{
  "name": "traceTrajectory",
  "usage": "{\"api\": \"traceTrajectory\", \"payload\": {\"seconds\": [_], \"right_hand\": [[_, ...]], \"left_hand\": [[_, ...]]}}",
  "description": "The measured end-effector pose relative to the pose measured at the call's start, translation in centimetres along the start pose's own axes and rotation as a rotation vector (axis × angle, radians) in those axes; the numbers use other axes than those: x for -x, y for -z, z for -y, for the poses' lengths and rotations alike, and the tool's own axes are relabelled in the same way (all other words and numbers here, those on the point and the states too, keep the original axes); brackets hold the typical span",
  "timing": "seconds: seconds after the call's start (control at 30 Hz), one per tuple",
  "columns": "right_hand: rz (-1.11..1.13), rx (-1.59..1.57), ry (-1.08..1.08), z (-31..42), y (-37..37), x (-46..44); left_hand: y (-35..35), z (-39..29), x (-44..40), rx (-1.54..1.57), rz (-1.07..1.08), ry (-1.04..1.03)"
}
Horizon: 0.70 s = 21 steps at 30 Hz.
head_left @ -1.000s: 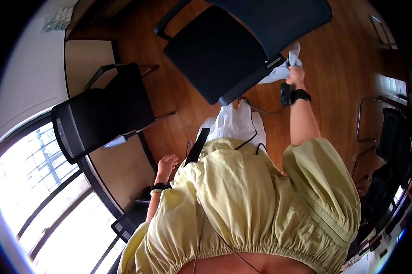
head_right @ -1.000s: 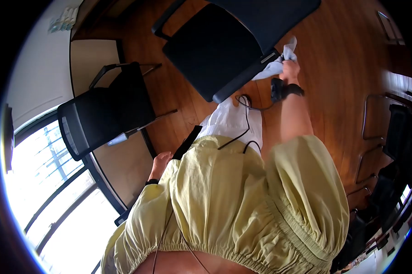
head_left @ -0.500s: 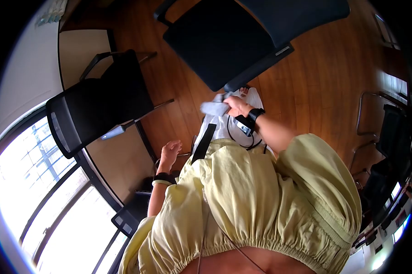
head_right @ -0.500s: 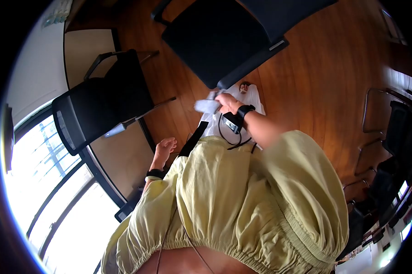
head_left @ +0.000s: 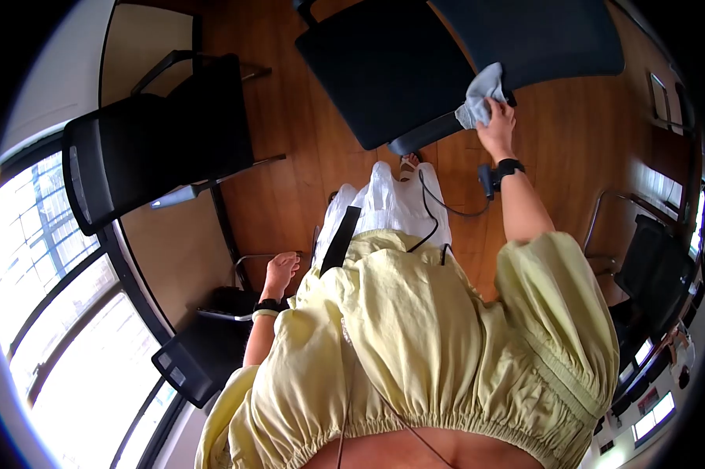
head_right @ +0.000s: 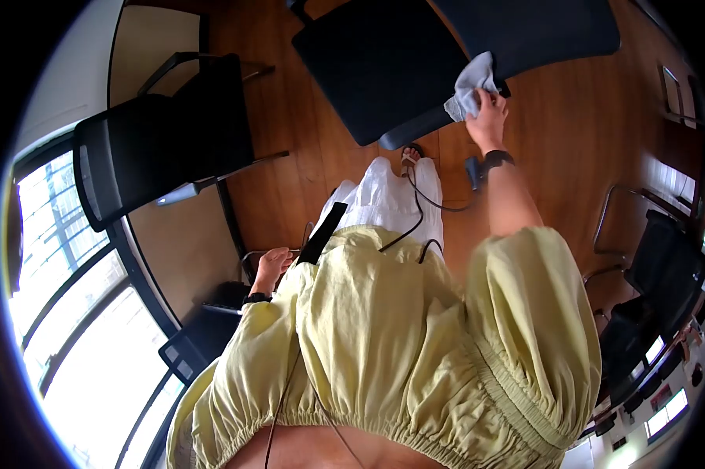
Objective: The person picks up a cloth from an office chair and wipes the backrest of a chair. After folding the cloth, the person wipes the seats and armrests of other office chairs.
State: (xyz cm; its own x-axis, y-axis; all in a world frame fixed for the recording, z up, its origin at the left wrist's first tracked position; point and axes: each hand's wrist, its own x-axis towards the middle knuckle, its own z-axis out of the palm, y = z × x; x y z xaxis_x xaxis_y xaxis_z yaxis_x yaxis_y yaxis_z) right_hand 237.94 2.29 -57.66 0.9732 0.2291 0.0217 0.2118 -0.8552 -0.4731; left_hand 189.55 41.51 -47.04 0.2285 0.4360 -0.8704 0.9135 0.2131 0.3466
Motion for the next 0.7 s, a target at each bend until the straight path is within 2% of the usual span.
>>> {"api": "traceTrajectory", "payload": {"seconds": [0.03,0.07,0.17,0.3,0.37,0.43,0.47,0.57,0.7], "right_hand": [[0.004,0.113,0.001,1.8,-0.2,0.9],[-0.005,0.069,-0.01,3.3,-0.7,1.2],[0.147,-0.071,0.246,8.8,-1.6,4.0],[0.356,-0.065,0.362,14.0,-4.5,7.8],[0.394,-0.048,0.54,14.7,-6.5,8.6],[0.365,0.006,0.819,15.5,-8.2,9.1],[0.399,0.124,0.921,16.2,-8.7,9.5],[0.5,0.329,0.905,17.4,-9.0,8.9],[0.348,0.125,0.827,16.6,-7.3,7.1]], "left_hand": [[-0.3,0.2,0.0,-0.002,0.011,-0.015],[-0.5,0.2,0.2,-0.01,0.018,-0.03],[-1.1,-1.6,1.0,-0.057,0.013,-0.079],[-0.3,-2.6,1.1,-0.117,-0.016,-0.134],[0.1,-2.9,1.0,-0.102,-0.026,-0.151],[0.1,-3.0,0.9,-0.078,-0.021,-0.146],[0.2,-2.7,1.0,-0.075,-0.014,-0.138],[0.0,-2.4,1.4,-0.079,0.001,-0.127],[0.0,-0.9,1.4,-0.032,-0.011,-0.098]]}}
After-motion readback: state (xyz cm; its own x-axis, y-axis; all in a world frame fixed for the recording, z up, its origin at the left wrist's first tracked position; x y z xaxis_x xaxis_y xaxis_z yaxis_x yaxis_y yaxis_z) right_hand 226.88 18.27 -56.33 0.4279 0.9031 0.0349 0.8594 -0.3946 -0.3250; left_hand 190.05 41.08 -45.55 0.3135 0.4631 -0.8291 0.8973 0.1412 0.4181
